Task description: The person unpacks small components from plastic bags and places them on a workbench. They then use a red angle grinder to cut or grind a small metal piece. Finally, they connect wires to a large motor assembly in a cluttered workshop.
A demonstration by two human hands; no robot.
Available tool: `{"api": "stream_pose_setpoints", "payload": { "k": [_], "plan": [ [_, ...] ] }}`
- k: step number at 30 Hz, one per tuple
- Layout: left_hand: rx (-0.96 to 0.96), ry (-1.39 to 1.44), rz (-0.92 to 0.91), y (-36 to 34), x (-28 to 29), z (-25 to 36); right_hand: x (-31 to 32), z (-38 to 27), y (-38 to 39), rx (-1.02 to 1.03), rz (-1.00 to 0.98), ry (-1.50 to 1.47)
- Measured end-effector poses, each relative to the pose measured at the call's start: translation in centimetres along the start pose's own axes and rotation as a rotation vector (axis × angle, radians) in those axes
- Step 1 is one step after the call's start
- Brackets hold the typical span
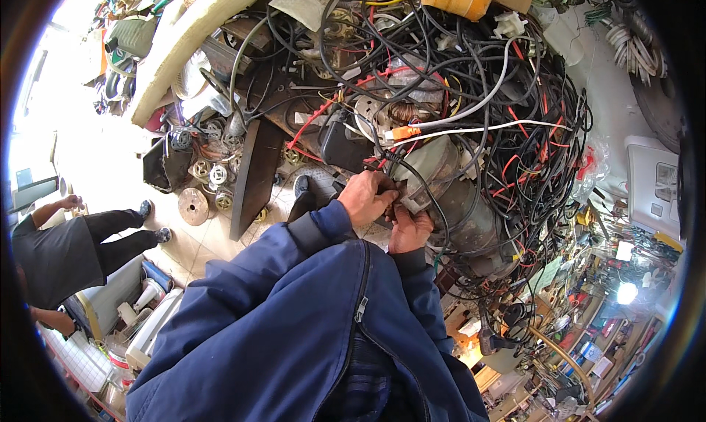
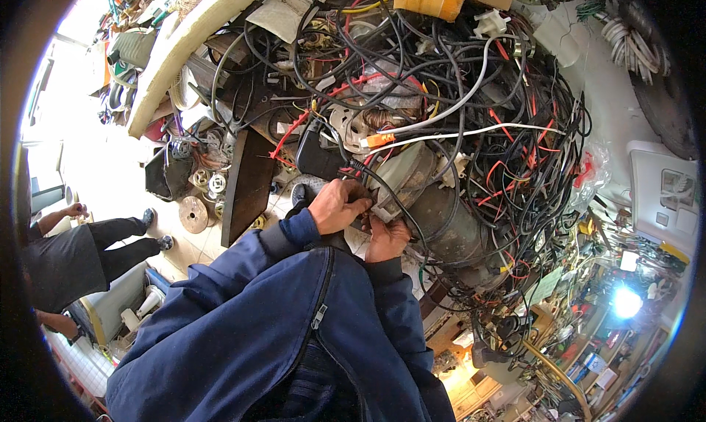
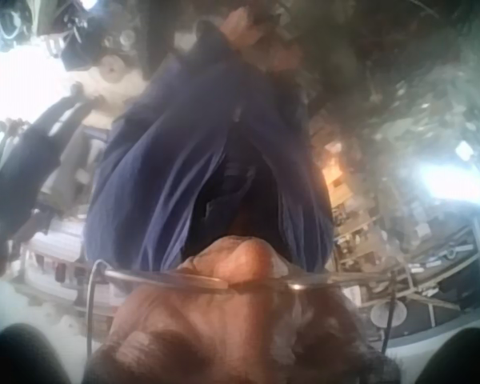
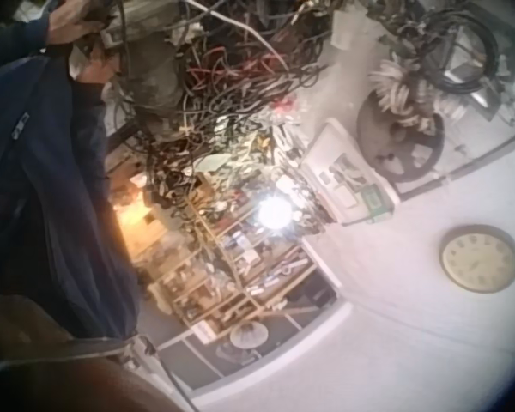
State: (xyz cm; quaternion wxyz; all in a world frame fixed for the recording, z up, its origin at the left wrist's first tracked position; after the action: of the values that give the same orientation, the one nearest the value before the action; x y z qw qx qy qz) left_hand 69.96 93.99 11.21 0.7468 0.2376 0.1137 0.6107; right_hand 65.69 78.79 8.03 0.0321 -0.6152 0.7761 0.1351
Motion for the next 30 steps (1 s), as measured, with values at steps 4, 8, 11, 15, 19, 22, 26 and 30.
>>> {"api": "stream_pose_setpoints", "payload": {
  "k": [4,8,11,15,19,22,26,30],
  "plan": [
    [-0.020,-0.005,0.025,-0.6,-0.3,-0.9,-0.1,-0.3,-0.1,-0.006,0.010,0.043],
    [-0.033,-0.002,0.014,-0.1,-0.1,-0.5,-0.4,-0.8,0.1,0.015,0.017,0.047],
    [-0.006,-0.034,0.002,-1.1,-0.4,-1.3,-0.1,-0.6,0.0,0.012,0.013,0.071],
    [-0.026,0.004,-0.015,-0.2,-0.1,0.0,0.2,-0.1,-0.1,0.020,0.028,0.036],
    [0.001,-0.029,-0.004,-1.0,-0.3,-1.1,0.5,-0.2,-0.1,0.024,0.037,0.115],
    [-0.006,-0.013,-0.008,-0.5,-0.2,-0.6,0.1,-0.2,0.0,0.000,0.023,0.053],
    [0.006,-0.030,-0.009,-0.9,-0.2,-0.9,0.2,-0.3,-0.1,-0.001,0.020,0.107],
    [-0.042,0.035,-0.019,-0.4,-0.1,0.0,0.2,-0.4,0.0,-0.019,0.039,0.103]
  ]
}}
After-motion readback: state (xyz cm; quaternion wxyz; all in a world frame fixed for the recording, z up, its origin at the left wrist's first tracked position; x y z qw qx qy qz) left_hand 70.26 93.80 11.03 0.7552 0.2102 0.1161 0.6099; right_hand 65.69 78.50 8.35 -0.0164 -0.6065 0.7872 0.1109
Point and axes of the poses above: each hand's wrist, its own y-axis away from the middle knuckle, its own x-axis out of the back of the hand, z = x × y, the point moved 10 cm from there along -y, towards the middle knuckle, and after that the axes turned 11 degrees about x, right-handed, at the moved point
